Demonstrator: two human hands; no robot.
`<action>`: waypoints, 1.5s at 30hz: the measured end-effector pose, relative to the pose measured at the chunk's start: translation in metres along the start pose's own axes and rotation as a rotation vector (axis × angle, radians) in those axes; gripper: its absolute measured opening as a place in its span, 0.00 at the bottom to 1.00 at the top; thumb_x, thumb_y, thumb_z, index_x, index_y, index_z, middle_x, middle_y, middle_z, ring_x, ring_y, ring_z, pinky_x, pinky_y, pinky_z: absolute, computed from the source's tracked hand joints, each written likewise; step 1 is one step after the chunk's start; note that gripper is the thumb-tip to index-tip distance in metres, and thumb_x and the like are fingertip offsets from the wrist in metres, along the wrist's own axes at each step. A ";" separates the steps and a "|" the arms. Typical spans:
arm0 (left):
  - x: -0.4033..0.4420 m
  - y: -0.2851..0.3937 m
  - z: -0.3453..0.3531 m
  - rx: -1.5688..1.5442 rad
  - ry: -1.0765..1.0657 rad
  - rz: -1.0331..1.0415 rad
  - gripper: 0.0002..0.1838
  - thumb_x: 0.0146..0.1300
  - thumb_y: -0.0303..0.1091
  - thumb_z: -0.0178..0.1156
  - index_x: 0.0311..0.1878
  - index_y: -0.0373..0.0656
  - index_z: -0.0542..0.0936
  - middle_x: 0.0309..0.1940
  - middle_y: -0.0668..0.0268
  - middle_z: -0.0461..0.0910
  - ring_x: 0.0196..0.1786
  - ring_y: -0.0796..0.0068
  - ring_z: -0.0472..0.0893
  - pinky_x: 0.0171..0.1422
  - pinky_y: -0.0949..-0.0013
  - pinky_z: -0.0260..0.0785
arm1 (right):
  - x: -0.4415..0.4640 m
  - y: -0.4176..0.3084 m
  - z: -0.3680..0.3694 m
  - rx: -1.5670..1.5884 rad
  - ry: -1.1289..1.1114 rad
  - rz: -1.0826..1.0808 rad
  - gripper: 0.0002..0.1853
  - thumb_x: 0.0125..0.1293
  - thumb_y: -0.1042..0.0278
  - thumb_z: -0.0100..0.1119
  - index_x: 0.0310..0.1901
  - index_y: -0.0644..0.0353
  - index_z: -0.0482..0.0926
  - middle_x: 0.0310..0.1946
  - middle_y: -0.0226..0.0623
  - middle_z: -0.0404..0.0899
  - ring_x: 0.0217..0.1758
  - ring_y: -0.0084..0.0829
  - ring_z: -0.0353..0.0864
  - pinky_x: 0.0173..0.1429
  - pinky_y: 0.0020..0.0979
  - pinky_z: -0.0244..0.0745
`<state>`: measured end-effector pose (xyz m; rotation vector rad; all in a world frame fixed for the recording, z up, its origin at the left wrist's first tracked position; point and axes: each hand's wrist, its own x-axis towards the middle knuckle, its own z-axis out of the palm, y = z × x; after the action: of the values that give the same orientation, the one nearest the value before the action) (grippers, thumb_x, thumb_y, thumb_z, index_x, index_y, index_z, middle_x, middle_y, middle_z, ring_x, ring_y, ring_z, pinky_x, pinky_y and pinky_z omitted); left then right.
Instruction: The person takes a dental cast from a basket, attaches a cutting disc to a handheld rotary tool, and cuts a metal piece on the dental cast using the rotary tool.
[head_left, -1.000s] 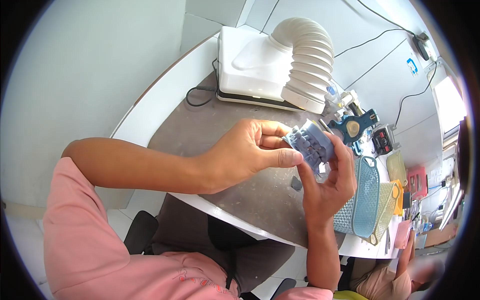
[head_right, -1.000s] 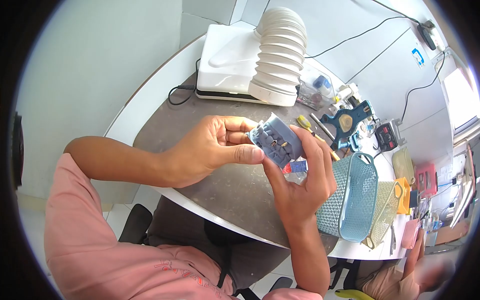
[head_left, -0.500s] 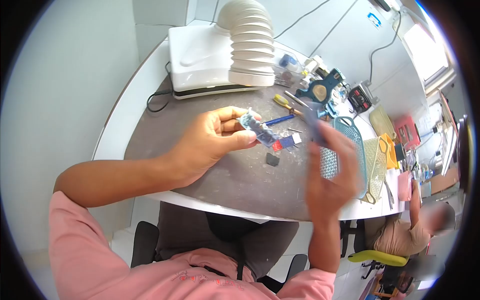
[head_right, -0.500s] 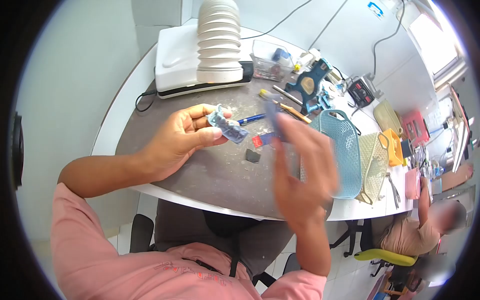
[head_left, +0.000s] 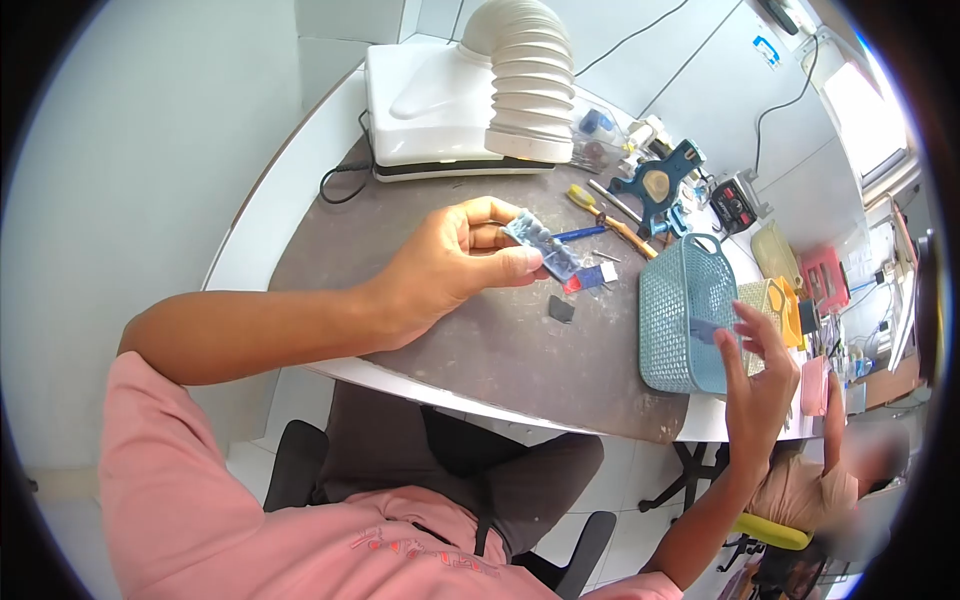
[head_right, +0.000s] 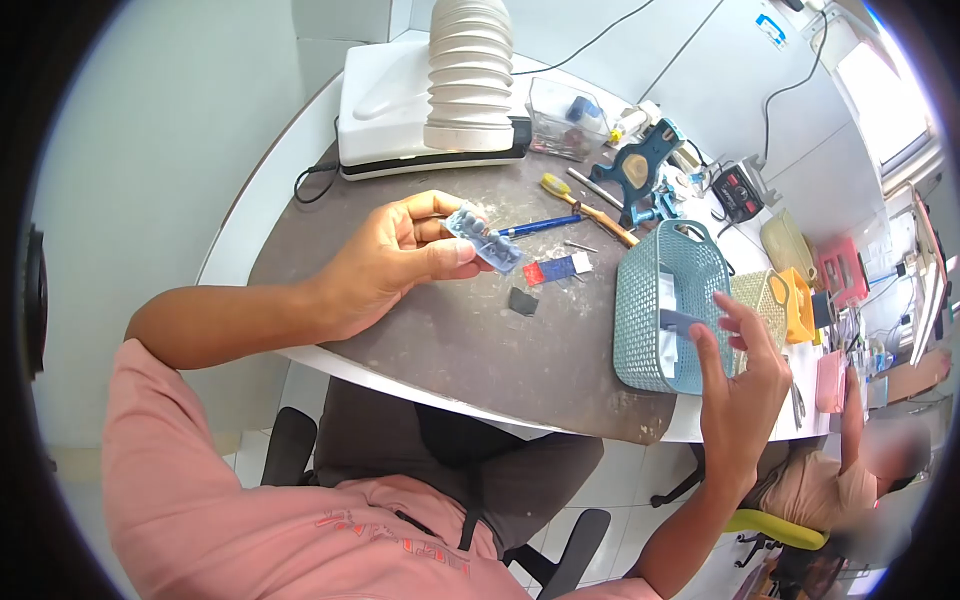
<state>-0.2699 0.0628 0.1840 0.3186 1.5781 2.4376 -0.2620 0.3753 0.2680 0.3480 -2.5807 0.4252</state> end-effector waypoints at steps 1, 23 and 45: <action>0.000 0.000 0.000 0.014 0.018 -0.009 0.23 0.69 0.29 0.62 0.63 0.35 0.67 0.53 0.56 0.79 0.58 0.69 0.81 0.69 0.68 0.71 | -0.002 -0.002 -0.004 -0.006 0.007 0.007 0.15 0.62 0.68 0.68 0.49 0.64 0.82 0.40 0.43 0.86 0.43 0.33 0.83 0.49 0.32 0.75; 0.005 -0.001 0.009 0.666 -0.018 0.192 0.11 0.60 0.21 0.64 0.46 0.34 0.76 0.40 0.65 0.80 0.43 0.81 0.81 0.51 0.75 0.76 | -0.047 0.099 -0.028 -0.271 -0.053 -0.007 0.05 0.62 0.75 0.62 0.38 0.64 0.78 0.35 0.46 0.81 0.44 0.51 0.79 0.59 0.45 0.69; 0.016 -0.005 0.012 1.137 0.008 0.484 0.14 0.50 0.23 0.68 0.41 0.38 0.79 0.38 0.59 0.81 0.40 0.63 0.82 0.48 0.67 0.72 | 0.124 0.230 -0.022 -0.352 -0.088 -0.066 0.12 0.64 0.68 0.62 0.45 0.64 0.77 0.40 0.46 0.86 0.46 0.48 0.85 0.51 0.43 0.77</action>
<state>-0.2809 0.0797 0.1850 0.9313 2.9973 1.4549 -0.4308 0.5742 0.2967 0.3291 -2.6548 -0.0722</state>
